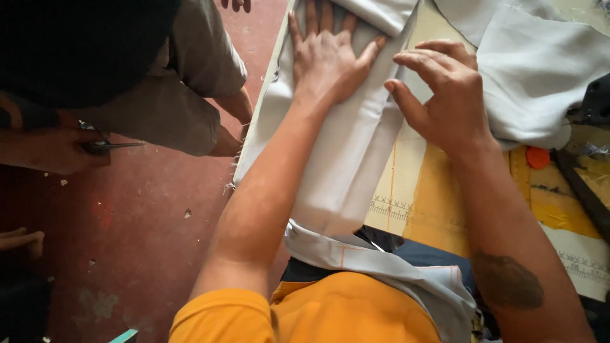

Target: A person is smoothing out white fabric on a table, aligning it with pattern markings, and then cutting the fabric using large scissors.

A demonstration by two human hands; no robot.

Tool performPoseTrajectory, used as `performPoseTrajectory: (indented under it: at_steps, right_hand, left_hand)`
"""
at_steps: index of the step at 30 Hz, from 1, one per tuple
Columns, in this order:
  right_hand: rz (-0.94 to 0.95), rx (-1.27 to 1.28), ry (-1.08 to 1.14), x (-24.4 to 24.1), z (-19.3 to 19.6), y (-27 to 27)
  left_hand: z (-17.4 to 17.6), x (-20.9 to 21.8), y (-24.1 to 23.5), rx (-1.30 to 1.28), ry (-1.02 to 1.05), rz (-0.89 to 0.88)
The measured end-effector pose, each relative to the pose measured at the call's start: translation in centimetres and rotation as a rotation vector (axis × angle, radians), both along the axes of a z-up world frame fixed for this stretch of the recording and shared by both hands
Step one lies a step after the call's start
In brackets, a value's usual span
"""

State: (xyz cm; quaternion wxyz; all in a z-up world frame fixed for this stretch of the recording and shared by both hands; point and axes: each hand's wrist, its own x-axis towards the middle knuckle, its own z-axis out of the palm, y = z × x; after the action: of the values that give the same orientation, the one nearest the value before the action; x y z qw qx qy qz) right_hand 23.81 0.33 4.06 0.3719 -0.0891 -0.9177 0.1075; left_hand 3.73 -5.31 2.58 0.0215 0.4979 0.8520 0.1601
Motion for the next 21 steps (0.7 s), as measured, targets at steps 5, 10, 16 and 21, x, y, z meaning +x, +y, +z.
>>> performPoseTrajectory:
  at_steps: [5, 10, 16, 21]
  right_hand:
    - [-0.030, -0.036, 0.020, 0.1, -0.2, 0.0]
    - [-0.034, -0.080, 0.000, 0.2, -0.2, 0.2]
    - [-0.130, -0.078, -0.001, 0.1, -1.3, 0.9]
    - [-0.202, -0.103, -0.149, 0.0, -1.9, 1.3]
  left_hand:
    - [1.2, 2.0, -2.7, -0.171, 0.014, -0.025]
    - [1.4, 3.8, -5.7, -0.251, 0.026, -0.048]
    - [2.1, 4.8, -9.0, -0.191, 0.076, -0.092]
    - [2.2, 3.8, -8.0, 0.110, 0.161, -0.216]
